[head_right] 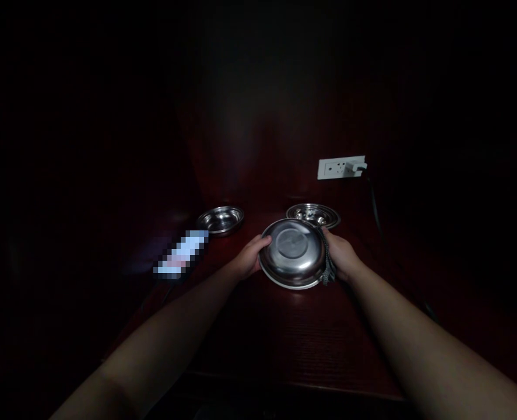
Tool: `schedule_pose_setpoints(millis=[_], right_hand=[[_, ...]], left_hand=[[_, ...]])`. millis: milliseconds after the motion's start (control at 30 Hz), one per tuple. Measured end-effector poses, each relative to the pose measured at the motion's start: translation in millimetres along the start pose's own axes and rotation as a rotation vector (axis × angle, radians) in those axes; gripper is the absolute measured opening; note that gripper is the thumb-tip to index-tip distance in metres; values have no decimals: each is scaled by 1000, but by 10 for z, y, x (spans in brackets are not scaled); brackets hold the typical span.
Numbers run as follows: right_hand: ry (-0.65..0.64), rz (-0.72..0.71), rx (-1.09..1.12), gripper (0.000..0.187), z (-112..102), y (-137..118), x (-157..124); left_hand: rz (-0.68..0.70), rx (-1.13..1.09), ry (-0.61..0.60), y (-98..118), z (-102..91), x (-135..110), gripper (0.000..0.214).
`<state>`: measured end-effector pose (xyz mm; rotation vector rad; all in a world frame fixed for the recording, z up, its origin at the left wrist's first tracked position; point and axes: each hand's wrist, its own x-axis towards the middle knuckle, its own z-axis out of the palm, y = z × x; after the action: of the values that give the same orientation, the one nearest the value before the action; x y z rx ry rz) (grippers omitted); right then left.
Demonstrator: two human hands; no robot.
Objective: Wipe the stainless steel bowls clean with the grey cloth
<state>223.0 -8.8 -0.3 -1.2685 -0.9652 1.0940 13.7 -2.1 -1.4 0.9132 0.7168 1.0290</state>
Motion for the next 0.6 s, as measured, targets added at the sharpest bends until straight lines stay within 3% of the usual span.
schedule_pose_setpoints(millis=[100, 333, 467, 600], right_hand=[[88, 84, 80, 30, 13, -18, -10], [227, 47, 236, 27, -15, 23, 98], [253, 43, 265, 27, -37, 80, 144], [227, 56, 165, 34, -25, 115, 144]], left_hand=[[7, 7, -4, -38, -28, 14, 36], [27, -22, -54, -39, -37, 4, 31], [25, 109, -128, -81, -44, -11, 42], [85, 212, -109, -134, -45, -37, 54]])
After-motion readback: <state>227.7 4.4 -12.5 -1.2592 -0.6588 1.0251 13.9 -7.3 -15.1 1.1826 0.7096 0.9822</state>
